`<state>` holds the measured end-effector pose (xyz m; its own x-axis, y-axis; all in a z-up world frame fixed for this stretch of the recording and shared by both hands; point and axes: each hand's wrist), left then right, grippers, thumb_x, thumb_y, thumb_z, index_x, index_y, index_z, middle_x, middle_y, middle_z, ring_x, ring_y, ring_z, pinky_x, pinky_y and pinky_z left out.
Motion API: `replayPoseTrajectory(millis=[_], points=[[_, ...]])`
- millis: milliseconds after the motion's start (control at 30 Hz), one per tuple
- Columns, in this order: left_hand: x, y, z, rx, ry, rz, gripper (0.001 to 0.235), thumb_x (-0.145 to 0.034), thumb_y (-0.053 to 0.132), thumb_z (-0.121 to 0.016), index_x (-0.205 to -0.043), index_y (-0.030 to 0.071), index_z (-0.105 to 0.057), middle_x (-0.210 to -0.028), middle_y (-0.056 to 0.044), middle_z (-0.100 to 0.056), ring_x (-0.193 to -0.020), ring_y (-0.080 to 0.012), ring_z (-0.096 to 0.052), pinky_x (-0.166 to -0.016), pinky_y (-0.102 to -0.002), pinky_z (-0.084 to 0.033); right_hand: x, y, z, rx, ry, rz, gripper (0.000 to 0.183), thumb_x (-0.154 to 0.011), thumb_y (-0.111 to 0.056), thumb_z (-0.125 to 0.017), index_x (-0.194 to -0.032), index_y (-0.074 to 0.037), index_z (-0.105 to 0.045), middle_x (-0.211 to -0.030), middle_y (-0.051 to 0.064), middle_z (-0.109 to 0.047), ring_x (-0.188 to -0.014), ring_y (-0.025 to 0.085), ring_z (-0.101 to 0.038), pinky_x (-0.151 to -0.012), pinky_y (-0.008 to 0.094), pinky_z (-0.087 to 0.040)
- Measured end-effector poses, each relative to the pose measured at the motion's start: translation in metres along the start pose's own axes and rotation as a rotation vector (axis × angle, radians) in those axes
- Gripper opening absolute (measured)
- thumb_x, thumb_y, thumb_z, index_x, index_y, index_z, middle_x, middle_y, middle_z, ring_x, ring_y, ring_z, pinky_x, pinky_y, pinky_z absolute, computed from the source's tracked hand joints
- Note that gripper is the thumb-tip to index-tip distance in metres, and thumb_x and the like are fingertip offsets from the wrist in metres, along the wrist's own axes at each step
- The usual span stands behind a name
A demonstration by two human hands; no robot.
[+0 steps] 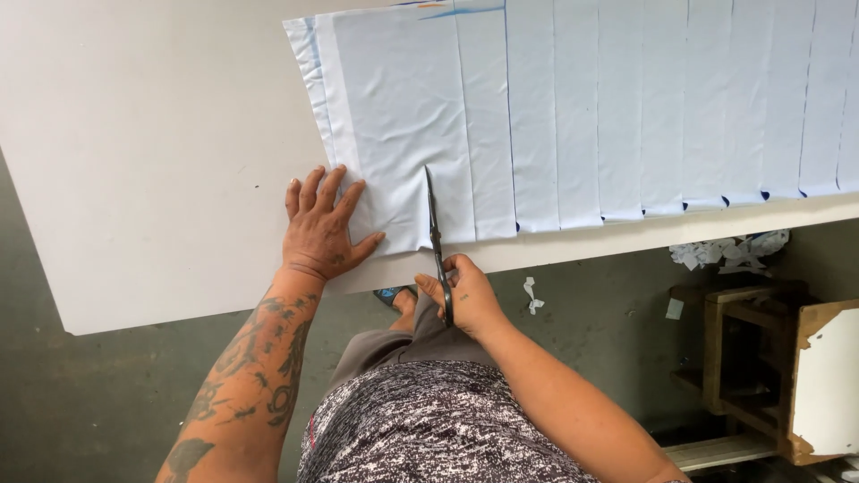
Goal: Cutting a large piece of light blue fabric into multiple narrow strips using industrial scissors on a cutting table.
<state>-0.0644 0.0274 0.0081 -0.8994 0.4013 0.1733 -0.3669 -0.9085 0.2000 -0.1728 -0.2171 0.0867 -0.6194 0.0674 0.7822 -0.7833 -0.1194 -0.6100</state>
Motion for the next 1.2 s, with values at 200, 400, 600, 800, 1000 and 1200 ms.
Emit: replayPoseTrajectory(millis=[200, 400, 600, 800, 1000, 1200], points=[[-0.002, 0.0, -0.002, 0.01, 0.006, 0.003, 0.094, -0.078, 0.08, -0.062, -0.159, 0.033, -0.046, -0.17, -0.003, -0.035, -0.16, -0.0324, -0.022, -0.131, -0.061, -0.012, 0.003, -0.024, 0.005, -0.02, 0.004, -0.055, 0.079, -0.086, -0.051, -0.09, -0.125, 0.009, -0.058, -0.067, 0.01, -0.062, -0.053, 0.02, -0.07, -0.051, 0.029, -0.056], [-0.004, -0.001, -0.001, 0.006, 0.014, -0.007, 0.095, -0.079, 0.08, -0.063, -0.159, 0.033, -0.046, -0.169, -0.004, -0.036, -0.16, -0.0326, -0.022, -0.13, -0.061, -0.012, -0.016, -0.041, 0.004, -0.009, 0.006, -0.012, 0.081, -0.087, -0.057, -0.087, -0.126, 0.009, -0.059, -0.067, 0.009, -0.063, -0.056, 0.019, -0.07, -0.053, 0.028, -0.056], [0.0, 0.0, -0.002, 0.01, 0.012, -0.006, 0.094, -0.078, 0.08, -0.063, -0.158, 0.034, -0.047, -0.169, -0.002, -0.036, -0.16, -0.0319, -0.021, -0.13, -0.06, -0.012, -0.008, -0.05, 0.006, -0.004, -0.006, -0.011, 0.075, -0.089, -0.051, -0.087, -0.123, 0.01, -0.059, -0.063, 0.009, -0.063, -0.053, 0.019, -0.07, -0.049, 0.026, -0.056], [0.001, -0.002, -0.004, 0.021, 0.001, -0.005, 0.094, -0.079, 0.081, -0.062, -0.158, 0.033, -0.046, -0.169, -0.003, -0.035, -0.16, -0.0326, -0.021, -0.13, -0.061, -0.011, -0.027, -0.069, 0.008, 0.042, 0.004, -0.008, 0.082, -0.088, -0.063, -0.084, -0.124, 0.007, -0.059, -0.059, 0.009, -0.064, -0.05, 0.02, -0.069, -0.048, 0.028, -0.055], [-0.001, -0.003, -0.006, -0.002, 0.034, -0.012, 0.095, -0.076, 0.082, -0.064, -0.157, 0.035, -0.047, -0.168, -0.003, -0.037, -0.16, -0.0321, -0.021, -0.13, -0.061, -0.011, -0.037, -0.069, 0.006, 0.062, 0.017, 0.027, 0.073, -0.09, -0.051, -0.087, -0.124, 0.008, -0.059, -0.06, 0.008, -0.063, -0.051, 0.019, -0.069, -0.051, 0.027, -0.055], [-0.002, -0.004, -0.007, -0.005, 0.046, -0.02, 0.094, -0.078, 0.083, -0.062, -0.157, 0.034, -0.048, -0.168, -0.003, -0.038, -0.16, -0.0321, -0.023, -0.129, -0.061, -0.012, -0.05, -0.089, 0.009, 0.008, 0.02, 0.004, 0.081, -0.088, -0.058, -0.087, -0.125, 0.009, -0.058, -0.061, 0.009, -0.065, -0.052, 0.019, -0.07, -0.051, 0.027, -0.055]])
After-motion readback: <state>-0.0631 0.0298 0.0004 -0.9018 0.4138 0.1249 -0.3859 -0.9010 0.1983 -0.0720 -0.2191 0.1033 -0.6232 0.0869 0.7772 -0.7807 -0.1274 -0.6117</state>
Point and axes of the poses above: each hand's wrist, its own x-axis away from the middle knuckle, its own z-axis out of the back of the hand, y = z × x
